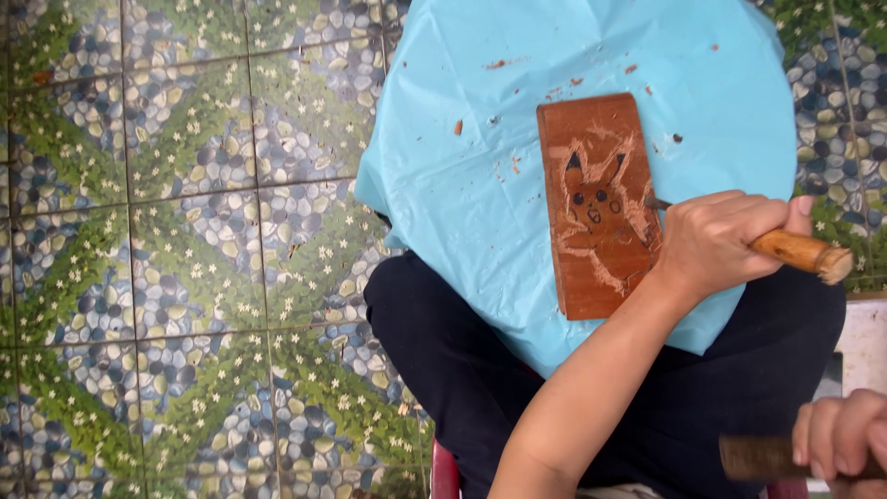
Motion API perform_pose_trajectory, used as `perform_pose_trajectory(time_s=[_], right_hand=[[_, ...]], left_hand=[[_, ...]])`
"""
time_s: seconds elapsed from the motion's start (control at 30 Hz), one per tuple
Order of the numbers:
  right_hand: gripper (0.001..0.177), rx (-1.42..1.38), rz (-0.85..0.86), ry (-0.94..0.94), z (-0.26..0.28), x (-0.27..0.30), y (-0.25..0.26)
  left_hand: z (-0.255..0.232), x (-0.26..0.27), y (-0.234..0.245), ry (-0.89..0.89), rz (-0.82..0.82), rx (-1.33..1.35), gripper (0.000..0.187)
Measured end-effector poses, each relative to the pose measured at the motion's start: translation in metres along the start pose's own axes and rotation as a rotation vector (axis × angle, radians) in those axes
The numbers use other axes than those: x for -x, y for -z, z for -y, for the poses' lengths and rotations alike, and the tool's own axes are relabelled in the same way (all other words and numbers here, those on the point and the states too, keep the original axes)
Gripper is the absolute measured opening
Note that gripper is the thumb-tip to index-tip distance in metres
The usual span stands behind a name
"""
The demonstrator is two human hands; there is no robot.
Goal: The person carves a design into a wooden block using a chisel and hammer.
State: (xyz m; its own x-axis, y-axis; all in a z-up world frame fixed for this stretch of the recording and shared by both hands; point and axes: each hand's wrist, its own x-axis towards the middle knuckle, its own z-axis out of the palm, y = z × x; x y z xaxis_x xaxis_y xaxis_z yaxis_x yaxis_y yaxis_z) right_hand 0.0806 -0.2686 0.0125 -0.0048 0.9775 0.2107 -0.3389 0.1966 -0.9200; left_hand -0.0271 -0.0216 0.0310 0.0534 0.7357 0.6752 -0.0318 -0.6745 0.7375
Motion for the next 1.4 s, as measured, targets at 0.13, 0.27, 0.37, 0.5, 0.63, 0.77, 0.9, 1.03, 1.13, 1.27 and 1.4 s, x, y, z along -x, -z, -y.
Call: perform_pose_trajectory(time_s=[0.13, 0.27, 0.37, 0.5, 0.63, 0.77, 0.9, 1.03, 1.13, 1.27, 1.4], right_hand=[[0.010, -0.334, -0.050, 0.013, 0.001, -0.043, -0.047], [0.016, 0.178, -0.562, -0.130, 0.014, -0.048, -0.079], [0.025, 0.247, -0.557, -0.109, 0.022, -0.037, -0.076], [0.029, -0.089, -0.399, 0.016, 0.016, -0.014, -0.042], [0.029, -0.047, -0.433, -0.005, 0.015, 0.006, -0.025], [0.034, -0.007, -0.422, -0.009, 0.017, 0.008, -0.016], [0.054, 0.089, -0.413, -0.055, 0.014, 0.013, -0.005], [0.053, 0.158, -0.449, -0.084, 0.015, 0.015, -0.006], [0.052, 0.147, -0.441, -0.106, 0.017, 0.012, -0.009], [0.047, 0.200, -0.479, -0.095, 0.024, -0.003, -0.032], [0.034, 0.288, -0.528, -0.065, 0.025, -0.011, -0.057]], left_hand=[[0.015, 0.020, -0.011, 0.015, 0.095, 0.025, 0.043], [0.040, 0.037, -0.025, 0.087, 0.614, -0.168, 0.008], [0.043, 0.037, -0.033, 0.134, 0.856, -0.245, 0.017], [0.071, 0.063, -0.073, 0.113, 1.041, -0.461, 0.017], [0.066, 0.059, -0.077, 0.142, 0.945, -0.486, 0.016], [0.066, 0.060, -0.074, 0.012, 0.757, -0.390, 0.022], [0.071, 0.062, -0.078, -0.044, 0.586, -0.394, 0.026], [0.054, 0.040, -0.058, -0.070, 0.473, -0.315, 0.031], [0.035, 0.024, -0.042, -0.128, 0.317, -0.207, 0.036], [0.023, 0.014, -0.027, -0.168, 0.200, -0.160, 0.035], [0.014, 0.006, -0.018, -0.214, 0.115, -0.116, 0.036]])
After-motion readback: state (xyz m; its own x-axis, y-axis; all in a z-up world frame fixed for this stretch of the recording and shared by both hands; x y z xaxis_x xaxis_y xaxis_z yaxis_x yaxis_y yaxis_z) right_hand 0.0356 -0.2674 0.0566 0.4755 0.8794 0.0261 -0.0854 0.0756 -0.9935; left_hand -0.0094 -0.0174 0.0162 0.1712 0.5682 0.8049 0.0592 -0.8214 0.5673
